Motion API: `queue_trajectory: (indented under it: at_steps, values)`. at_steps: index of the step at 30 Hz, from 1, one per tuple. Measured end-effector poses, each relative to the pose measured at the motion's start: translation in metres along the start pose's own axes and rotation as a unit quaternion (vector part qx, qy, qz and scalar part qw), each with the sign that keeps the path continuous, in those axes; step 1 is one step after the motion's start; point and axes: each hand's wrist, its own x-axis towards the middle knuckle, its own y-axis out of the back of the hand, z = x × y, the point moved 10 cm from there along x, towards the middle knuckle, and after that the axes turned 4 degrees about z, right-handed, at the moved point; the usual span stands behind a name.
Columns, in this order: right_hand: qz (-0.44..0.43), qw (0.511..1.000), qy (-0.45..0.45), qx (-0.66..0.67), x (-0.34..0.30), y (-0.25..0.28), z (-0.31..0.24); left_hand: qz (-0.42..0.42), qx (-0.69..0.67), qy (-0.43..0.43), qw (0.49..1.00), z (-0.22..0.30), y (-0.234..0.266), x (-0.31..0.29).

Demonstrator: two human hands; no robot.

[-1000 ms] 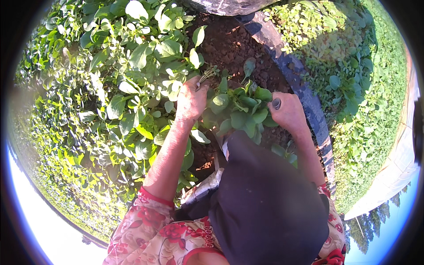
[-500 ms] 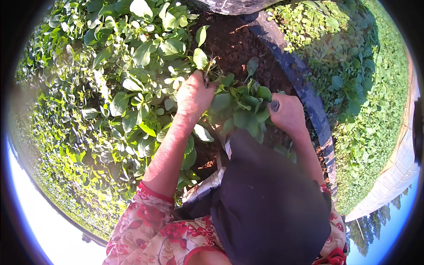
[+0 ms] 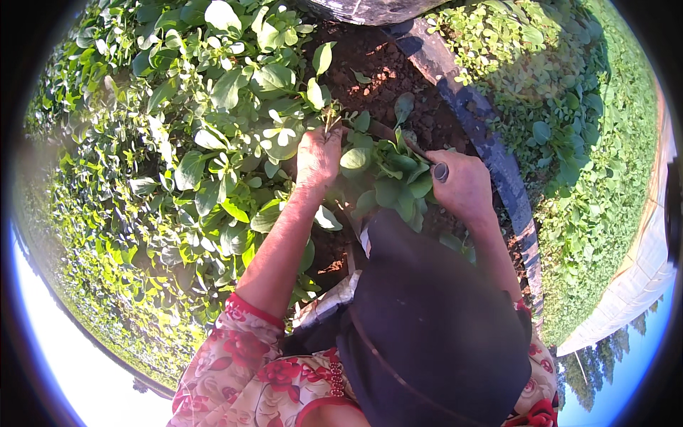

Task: The person pulls weeds from around small green plants in a field using a hand tool, placing the removed vegetation into a black bucket.

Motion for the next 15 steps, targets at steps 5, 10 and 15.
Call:
queue_trajectory:
  at_steps: [5,10,15]
  values:
    - [-0.023,0.999,-0.040,0.012,-0.001,0.000,0.006,0.046,-0.114,-0.051,0.991,0.007,0.017,0.004]
    - [0.015,0.998,-0.023,0.056,0.001,0.012,0.003,0.067,-0.065,-0.020,0.995,0.011,0.022,-0.001]
    - [-0.003,0.999,-0.028,0.030,-0.003,0.017,-0.002,-0.043,0.247,-0.045,0.967,0.006,0.005,-0.015]
